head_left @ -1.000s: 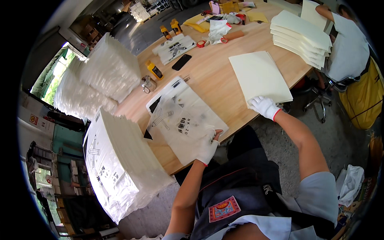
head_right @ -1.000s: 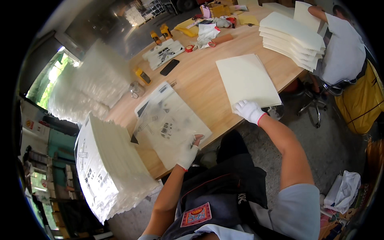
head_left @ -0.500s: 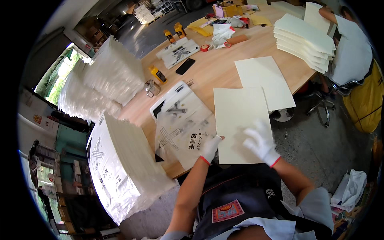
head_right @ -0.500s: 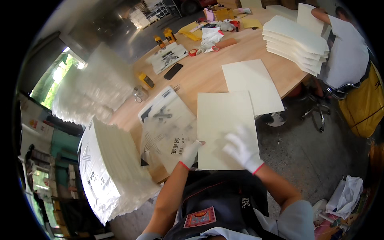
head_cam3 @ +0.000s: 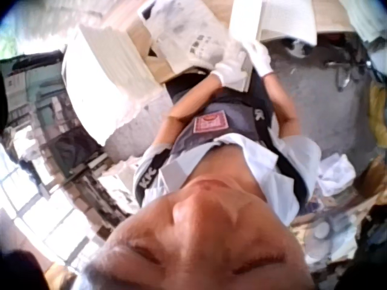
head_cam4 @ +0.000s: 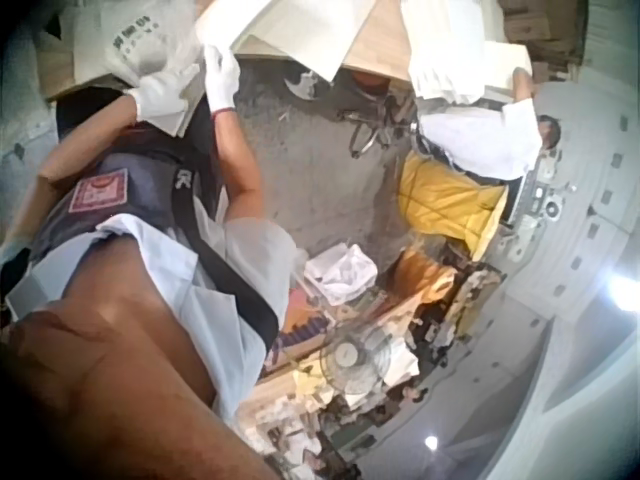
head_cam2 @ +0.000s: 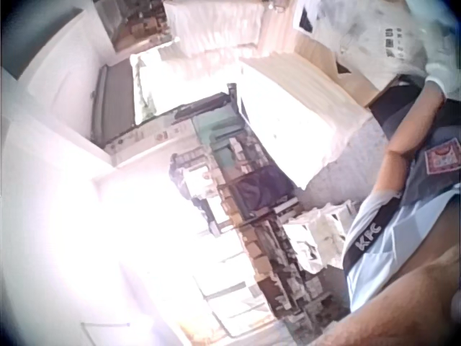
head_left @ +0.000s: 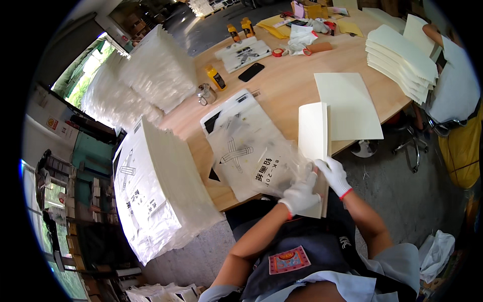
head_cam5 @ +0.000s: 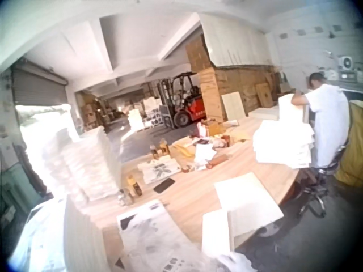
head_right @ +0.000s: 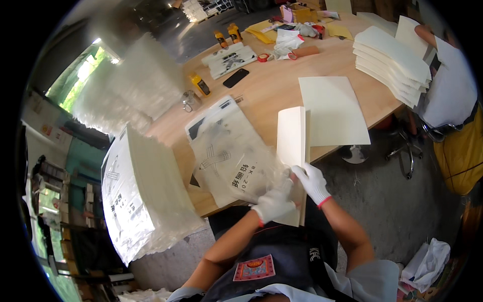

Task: The person repeatedly picks up stacks of white paper and inserts them into clear plastic packaging sleeves. They work at a wooden table in a warehouse setting, handling the paper and packaging materials by hand. The person places the packaged items onto a growing stack on the table.

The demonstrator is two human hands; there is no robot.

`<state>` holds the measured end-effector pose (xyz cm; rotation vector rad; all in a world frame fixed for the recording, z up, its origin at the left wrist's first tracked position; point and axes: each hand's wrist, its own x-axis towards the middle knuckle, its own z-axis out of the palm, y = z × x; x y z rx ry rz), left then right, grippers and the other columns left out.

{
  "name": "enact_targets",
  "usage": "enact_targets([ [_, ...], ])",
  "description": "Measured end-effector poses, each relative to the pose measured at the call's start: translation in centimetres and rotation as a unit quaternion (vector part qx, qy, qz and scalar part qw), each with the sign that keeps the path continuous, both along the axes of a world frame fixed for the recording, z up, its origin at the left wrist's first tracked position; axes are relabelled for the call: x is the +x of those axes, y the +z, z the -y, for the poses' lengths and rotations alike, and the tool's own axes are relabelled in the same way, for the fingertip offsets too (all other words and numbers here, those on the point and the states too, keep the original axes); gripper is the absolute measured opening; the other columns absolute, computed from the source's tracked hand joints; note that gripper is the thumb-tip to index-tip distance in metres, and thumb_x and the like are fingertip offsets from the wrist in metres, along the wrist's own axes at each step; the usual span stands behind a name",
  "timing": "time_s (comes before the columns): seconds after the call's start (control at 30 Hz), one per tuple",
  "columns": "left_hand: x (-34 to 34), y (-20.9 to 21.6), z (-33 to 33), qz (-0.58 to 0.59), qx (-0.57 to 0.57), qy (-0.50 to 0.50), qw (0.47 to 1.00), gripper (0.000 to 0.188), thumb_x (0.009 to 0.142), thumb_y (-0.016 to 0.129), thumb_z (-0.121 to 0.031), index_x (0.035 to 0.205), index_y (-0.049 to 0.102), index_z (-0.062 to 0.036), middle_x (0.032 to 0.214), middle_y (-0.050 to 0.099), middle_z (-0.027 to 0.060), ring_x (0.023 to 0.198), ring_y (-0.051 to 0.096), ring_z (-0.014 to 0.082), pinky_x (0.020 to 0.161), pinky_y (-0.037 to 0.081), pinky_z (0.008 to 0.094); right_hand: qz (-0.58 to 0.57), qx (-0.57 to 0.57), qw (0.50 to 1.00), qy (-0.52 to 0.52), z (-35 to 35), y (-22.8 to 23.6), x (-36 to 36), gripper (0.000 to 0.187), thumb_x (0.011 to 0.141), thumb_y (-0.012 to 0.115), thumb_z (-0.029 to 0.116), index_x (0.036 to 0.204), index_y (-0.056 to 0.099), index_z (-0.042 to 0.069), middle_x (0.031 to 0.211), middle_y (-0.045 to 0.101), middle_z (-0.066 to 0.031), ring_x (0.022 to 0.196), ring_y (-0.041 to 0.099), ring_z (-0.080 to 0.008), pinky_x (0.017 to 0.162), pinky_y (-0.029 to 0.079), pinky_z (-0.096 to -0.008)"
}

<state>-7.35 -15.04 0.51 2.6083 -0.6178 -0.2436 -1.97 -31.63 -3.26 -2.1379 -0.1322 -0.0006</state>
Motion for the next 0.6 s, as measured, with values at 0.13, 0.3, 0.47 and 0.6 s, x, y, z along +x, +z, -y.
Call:
enact_targets([
  [0.13,1.1,7.8,-7.9,-0.129,-0.515,0.2,0.824,0.067,0.084,0.058,-0.011,0.144,0.029,-0.0075,0.131,0.048,0.0106,0.108,0.051,0.0173,0.084,0.045,0.03,0.176,-0.11,0.97,0.123,0.9,10.3,-1.1,0.027,0.083,0.062,0.033,0.081,0.061,0.006,0.072,0.06,-0.0153,0.071,0.059,-0.0326,0.058,0.046,-0.0409],
  [0.3,0.1,15.6,-15.5,-0.07,-0.676,0.206,0.704,0.057,0.092,0.053,-0.026,0.144,0.033,-0.0138,0.134,0.048,0.0094,0.108,0.058,0.0228,0.084,0.051,0.0332,0.372,-0.307,0.811,0.331,-1.4,15.4,-0.3,0.017,0.081,0.059,0.028,0.078,0.062,0.012,0.086,0.063,-0.0062,0.066,0.057,-0.0225,0.049,0.049,-0.039],
  [0.47,-4.6,14.3,-10.0,-0.09,-0.287,0.104,0.948,0.061,0.085,0.059,-0.007,0.142,0.036,-0.0093,0.121,0.058,0.0191,0.106,0.061,0.0216,0.086,0.048,0.0317,0.224,-0.373,0.803,0.407,-6.1,15.1,0.3,0.017,0.082,0.057,0.026,0.074,0.059,0.011,0.085,0.065,-0.0082,0.071,0.059,-0.0257,0.055,0.05,-0.0389],
  [0.6,-10.1,6.4,-8.1,0.126,-0.343,0.254,0.896,0.039,0.078,0.062,0.001,0.116,0.059,-0.0065,0.095,0.065,0.0128,0.075,0.065,0.0206,0.071,0.051,0.0304,-0.056,-0.108,0.901,0.418,-6.5,14.2,2.9,0.029,0.086,0.055,0.032,0.077,0.061,0.005,0.076,0.064,-0.0143,0.074,0.061,-0.0314,0.064,0.048,-0.0385],
])
